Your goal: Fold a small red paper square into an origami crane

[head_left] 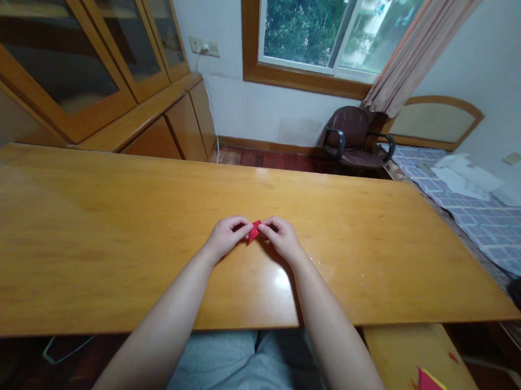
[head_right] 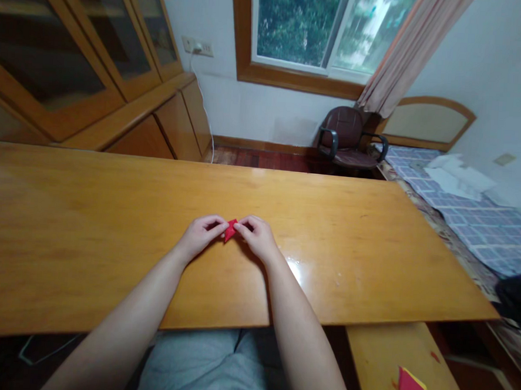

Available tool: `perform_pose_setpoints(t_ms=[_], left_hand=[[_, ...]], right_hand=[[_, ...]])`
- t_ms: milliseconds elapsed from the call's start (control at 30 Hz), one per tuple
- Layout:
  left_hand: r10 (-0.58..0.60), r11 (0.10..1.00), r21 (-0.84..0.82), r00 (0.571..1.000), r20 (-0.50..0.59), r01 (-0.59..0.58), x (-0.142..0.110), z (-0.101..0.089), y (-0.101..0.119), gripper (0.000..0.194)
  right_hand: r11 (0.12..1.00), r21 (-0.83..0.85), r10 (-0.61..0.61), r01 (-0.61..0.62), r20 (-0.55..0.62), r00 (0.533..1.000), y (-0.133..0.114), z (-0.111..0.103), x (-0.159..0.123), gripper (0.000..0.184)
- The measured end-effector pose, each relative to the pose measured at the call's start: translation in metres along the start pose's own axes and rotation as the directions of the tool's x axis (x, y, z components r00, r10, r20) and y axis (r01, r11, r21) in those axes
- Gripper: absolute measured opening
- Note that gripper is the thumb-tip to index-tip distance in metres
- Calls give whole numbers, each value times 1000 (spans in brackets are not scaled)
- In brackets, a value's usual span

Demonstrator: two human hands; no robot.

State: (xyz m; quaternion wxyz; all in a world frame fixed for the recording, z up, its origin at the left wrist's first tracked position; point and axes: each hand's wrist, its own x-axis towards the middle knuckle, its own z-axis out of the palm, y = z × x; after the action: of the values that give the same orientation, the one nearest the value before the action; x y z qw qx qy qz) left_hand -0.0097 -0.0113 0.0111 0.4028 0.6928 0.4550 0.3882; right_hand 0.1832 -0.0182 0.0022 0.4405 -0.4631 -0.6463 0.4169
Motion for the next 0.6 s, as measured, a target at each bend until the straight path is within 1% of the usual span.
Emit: perform_pose_setpoints(t_ms=[133,233,333,400,500,600], left_hand=[[-26,1000,-18,999,-21,25,1,2,-1,22],[-30,999,20,999,-30,30,1,2,-2,23],[-21,997,80,1000,4,21,0,3,-2,23],[-17,995,101,999,30,14,0,3,-1,23],[-10,996,91,999,45,6,1,3,1,26],[-8,994,108,998,67,0,2,3,4,30]], right_hand=[[1000,9,3,-3,6,1000,1,0,0,23],[999,8,-38,38,-6,999,0,0,-1,22],[996,-29,-83,83,-18,996,-2,0,0,21],[995,-49,-90,89,-15,996,-3,-1,1,20],[997,-23,-71,70,-25,997,-3,-1,1,21],[999,39,-10,12,-41,999,-2,-2,1,22]])
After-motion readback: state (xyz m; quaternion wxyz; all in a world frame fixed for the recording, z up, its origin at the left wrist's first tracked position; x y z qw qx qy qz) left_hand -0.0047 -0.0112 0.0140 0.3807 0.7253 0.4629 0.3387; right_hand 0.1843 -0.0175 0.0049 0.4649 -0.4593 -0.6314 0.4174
